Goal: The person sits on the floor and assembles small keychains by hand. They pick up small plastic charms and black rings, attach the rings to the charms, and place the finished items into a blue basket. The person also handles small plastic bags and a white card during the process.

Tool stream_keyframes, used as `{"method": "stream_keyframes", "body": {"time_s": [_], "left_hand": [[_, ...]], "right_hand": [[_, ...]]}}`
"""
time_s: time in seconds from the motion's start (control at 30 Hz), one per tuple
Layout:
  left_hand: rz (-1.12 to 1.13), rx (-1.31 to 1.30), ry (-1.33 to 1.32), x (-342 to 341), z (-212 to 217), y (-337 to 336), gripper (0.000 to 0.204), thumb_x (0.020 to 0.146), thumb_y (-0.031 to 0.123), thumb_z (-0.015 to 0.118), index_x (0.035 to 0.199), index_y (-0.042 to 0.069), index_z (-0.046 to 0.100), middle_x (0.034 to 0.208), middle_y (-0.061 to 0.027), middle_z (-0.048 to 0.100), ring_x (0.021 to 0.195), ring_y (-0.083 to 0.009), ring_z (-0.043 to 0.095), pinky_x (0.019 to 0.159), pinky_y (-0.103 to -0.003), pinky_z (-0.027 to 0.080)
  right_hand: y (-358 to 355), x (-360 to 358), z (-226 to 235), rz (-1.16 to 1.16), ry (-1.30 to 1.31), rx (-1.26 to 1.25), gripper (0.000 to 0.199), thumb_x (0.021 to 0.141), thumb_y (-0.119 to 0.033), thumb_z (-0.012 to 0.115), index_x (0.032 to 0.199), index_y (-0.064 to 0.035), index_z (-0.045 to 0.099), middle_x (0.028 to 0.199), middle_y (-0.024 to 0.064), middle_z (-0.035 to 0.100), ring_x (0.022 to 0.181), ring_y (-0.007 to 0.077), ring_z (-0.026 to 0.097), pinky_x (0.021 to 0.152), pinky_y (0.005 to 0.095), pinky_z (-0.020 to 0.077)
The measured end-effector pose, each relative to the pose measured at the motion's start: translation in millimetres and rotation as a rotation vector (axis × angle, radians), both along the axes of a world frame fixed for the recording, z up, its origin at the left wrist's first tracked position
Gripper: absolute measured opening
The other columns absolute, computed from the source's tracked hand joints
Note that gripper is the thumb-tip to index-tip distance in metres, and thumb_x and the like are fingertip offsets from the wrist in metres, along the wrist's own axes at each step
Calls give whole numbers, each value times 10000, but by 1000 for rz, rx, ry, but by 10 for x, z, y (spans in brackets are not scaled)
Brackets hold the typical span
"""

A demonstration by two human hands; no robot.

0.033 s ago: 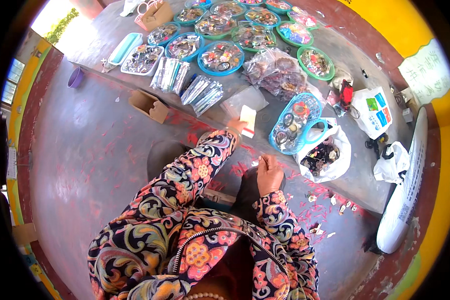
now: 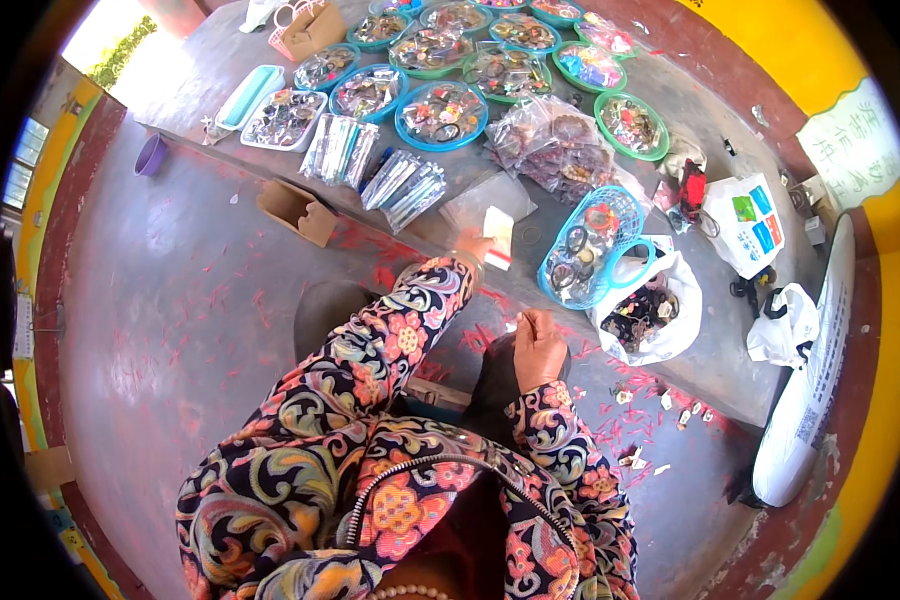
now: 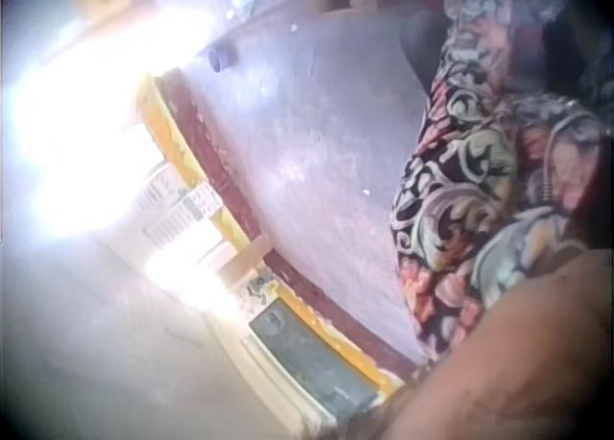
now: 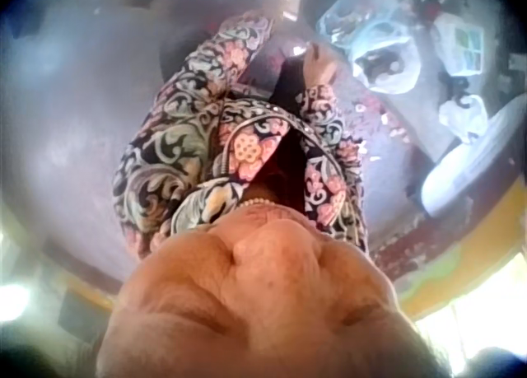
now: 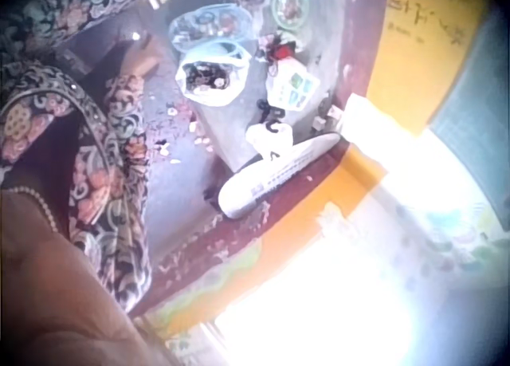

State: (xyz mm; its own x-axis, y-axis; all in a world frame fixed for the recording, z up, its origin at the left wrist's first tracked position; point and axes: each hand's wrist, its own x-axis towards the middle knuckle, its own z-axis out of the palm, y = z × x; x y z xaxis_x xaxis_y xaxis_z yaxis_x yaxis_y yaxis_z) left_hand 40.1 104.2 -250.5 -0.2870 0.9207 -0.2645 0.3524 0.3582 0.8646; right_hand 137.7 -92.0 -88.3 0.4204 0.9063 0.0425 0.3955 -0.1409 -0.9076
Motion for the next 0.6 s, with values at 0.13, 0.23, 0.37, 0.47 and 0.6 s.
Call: {"method": "stream_keyframes", "body": {"time_s": [0.13,0.23,0.37,0.47,0.6], "left_hand": [[-835,104,1025,-486,-204,16,177,759,159,553,819,28,655,888,-176,620,840,-240,609,693,-329,482],[-929,-75,742,-149,286,-183,160,773,137,535,819,44,657,813,-110,639,760,-195,616,642,-320,487],[-534,-82,128,-403,309,-394,150,767,105,561,855,18,645,761,-94,641,704,-146,608,599,-276,482],[-458,56,-194,-235,864,-675,146,763,70,528,840,15,639,763,-96,642,725,-174,610,635,-279,483],[-570,454,-300,-518,1488,-1173,270,726,12,530,985,49,596,881,-117,632,830,-259,618,730,-346,482]], "right_hand": [[36,-62,27,13,25,-54,95,821,-140,575,850,-50,569,606,85,572,489,145,559,485,282,439],[34,112,-77,-61,-87,-8,95,824,-143,564,843,-51,576,623,90,577,487,143,560,485,283,440],[89,-108,31,51,159,41,98,832,-114,544,818,-22,575,615,33,553,475,89,520,455,236,424],[42,77,-22,-39,276,43,118,849,-119,532,836,-6,564,601,19,534,461,68,492,417,200,388],[-1,139,67,-74,599,13,108,864,-152,525,827,-51,541,578,10,530,419,65,440,371,182,320]]}}
